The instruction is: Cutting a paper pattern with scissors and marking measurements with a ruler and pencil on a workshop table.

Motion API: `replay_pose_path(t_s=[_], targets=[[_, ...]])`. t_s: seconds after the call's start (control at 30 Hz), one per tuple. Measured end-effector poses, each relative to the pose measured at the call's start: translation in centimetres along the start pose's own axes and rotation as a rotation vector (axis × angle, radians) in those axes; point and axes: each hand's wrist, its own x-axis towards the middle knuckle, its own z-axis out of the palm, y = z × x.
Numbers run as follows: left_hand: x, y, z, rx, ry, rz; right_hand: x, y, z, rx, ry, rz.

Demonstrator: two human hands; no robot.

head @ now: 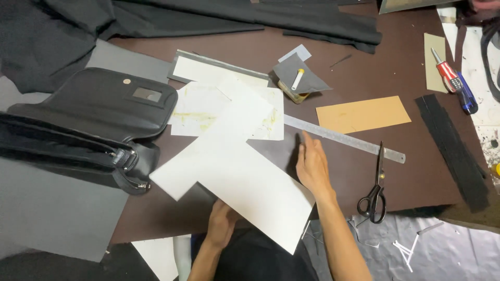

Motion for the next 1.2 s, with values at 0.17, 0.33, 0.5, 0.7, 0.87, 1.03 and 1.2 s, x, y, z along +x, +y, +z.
replay_pose_path(t_s=[0.17, 0.33, 0.5, 0.7, 0.87, 1.03, 1.2], targets=[[-1.1, -2.5, -1.8, -0.235, 0.203, 0.05, 2.0, 6.2, 3.1, -0.102, 0.17, -0.182], [-2.2, -1.7, 0.5, -0.071, 0.485, -0.021, 0.4, 6.4, 2.2, -0.06, 0.256, -0.357], [-2.3, -2.1, 1.2, 0.287, 0.354, 0.105, -4.3, 9.5, -3.5, -0.139, 0.557, -0.083], [-2.7, -0.4, 0.0, 0.514, 0.138, 0.488, -11.2, 18.9, -7.6, -0.346, 0.409, 0.383], [-1.6, 2.9, 0.8, 0.766, 0.011, 0.641, -12.3, 17.4, -8.2, -0.346, 0.361, 0.389], [-1.9, 3.5, 1.5, 0.995, -0.182, 0.896, -11.4, 14.4, -9.8, -0.314, 0.222, 0.592], [-0.5, 8.0, 4.2, 0.952, 0.014, 0.976, -11.1, 15.2, -10.3, -0.351, 0.05, 0.748]])
